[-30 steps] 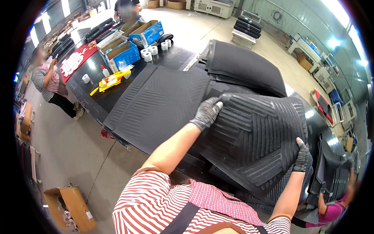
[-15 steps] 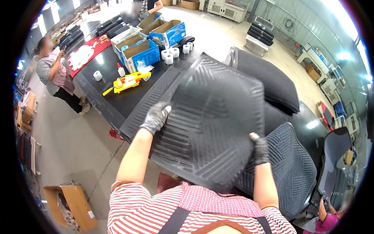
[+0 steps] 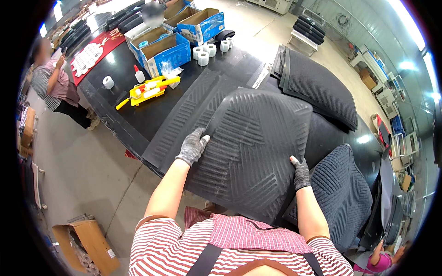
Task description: The person aligns several black rubber floor mats on a worktable, applies liquid glue from a bottle onto specific points, spreads the glue with a small roller, and attaches white identification tags by hand.
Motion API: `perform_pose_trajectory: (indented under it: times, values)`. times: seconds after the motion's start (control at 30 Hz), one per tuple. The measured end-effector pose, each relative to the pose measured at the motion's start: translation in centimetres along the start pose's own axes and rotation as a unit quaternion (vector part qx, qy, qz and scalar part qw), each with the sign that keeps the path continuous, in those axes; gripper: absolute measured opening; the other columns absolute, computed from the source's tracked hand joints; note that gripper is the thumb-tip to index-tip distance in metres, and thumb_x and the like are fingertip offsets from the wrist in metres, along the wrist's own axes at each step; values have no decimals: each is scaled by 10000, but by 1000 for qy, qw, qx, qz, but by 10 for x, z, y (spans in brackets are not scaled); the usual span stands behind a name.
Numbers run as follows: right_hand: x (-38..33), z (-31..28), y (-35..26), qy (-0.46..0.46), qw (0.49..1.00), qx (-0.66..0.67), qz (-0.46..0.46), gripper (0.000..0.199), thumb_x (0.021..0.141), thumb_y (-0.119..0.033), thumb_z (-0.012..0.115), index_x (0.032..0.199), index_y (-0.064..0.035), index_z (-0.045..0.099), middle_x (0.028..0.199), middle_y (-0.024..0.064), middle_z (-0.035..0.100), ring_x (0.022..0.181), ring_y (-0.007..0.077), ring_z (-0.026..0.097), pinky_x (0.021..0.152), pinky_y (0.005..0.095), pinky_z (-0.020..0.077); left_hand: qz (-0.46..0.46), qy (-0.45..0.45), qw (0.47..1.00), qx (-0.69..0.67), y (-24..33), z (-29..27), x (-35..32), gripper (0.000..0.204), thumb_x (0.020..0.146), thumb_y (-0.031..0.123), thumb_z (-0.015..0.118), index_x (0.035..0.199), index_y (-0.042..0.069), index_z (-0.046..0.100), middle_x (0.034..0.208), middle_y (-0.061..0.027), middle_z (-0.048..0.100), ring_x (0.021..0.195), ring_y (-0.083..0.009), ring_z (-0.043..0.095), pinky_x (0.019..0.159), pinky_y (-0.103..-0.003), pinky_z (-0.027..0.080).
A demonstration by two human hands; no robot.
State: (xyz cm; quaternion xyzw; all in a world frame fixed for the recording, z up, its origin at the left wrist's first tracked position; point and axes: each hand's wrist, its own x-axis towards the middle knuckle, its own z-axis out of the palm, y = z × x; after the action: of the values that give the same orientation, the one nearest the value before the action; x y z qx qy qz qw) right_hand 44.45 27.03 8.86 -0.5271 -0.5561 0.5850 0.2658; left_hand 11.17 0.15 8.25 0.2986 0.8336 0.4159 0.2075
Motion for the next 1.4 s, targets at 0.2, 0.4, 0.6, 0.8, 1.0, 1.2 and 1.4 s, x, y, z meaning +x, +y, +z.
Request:
perform_pose_trajectory:
  times: [0.2, 0.4, 0.6, 0.8, 1.0, 1.2, 1.4]
  values:
    - [25, 2, 29, -11, 995, -75, 58, 590, 748, -190, 787, 1250, 18, 557, 1156, 116, 643, 1016, 250, 596, 913, 369, 459, -122, -87, 989, 24, -19, 10, 21, 373, 862, 236, 656, 1148, 1, 610, 1066, -207, 671, 1022, -352, 634, 902, -369, 478]
    - [-4, -6, -30, 12, 997, -24, -76, 507, 767, -98, 756, 1228, 8, 575, 1123, 103, 657, 963, 214, 612, 888, 326, 471, 256, 100, 961, 31, 97, -4, -25, 345, 885, 202, 604, 1168, 6, 605, 961, -201, 679, 880, -343, 664, 766, -412, 531]
    - [-35, -6, -70, -3, 989, 40, -140, 513, 777, -111, 741, 1241, 11, 558, 1119, 107, 649, 951, 234, 614, 883, 349, 483, 295, 102, 949, 41, 144, -41, -57, 346, 868, 129, 626, 1176, -25, 598, 928, -201, 677, 815, -343, 666, 702, -396, 539]
    - [-18, -12, -46, -18, 999, 16, -30, 486, 771, -110, 734, 1211, 17, 574, 1116, 129, 661, 949, 252, 632, 875, 355, 496, 81, 38, 995, 53, 94, -46, -27, 398, 911, 235, 587, 1240, 10, 569, 1090, -226, 651, 1026, -370, 620, 895, -423, 491]
    - [15, 8, 52, 40, 982, -135, 128, 603, 777, -266, 763, 1269, -3, 534, 1210, 129, 605, 1063, 253, 574, 935, 378, 453, -126, -63, 985, 96, -10, 6, 2, 442, 906, 265, 608, 1307, 98, 531, 1194, -198, 624, 1139, -354, 573, 958, -416, 453]
    - [10, -2, 46, -10, 998, -22, 62, 585, 788, -213, 753, 1281, 9, 529, 1203, 130, 611, 1050, 248, 586, 922, 365, 462, -77, 0, 996, 52, -34, 20, 4, 485, 867, 294, 656, 1297, 101, 540, 1190, -189, 628, 1113, -352, 589, 962, -401, 459]
    - [7, 1, 28, 3, 996, -81, 22, 415, 796, -199, 753, 1134, 8, 629, 1057, 78, 668, 911, 186, 620, 844, 327, 478, -121, -64, 984, 115, -24, 18, 4, 560, 895, 350, 601, 1375, 99, 462, 1262, -185, 590, 1168, -345, 556, 1001, -428, 429]
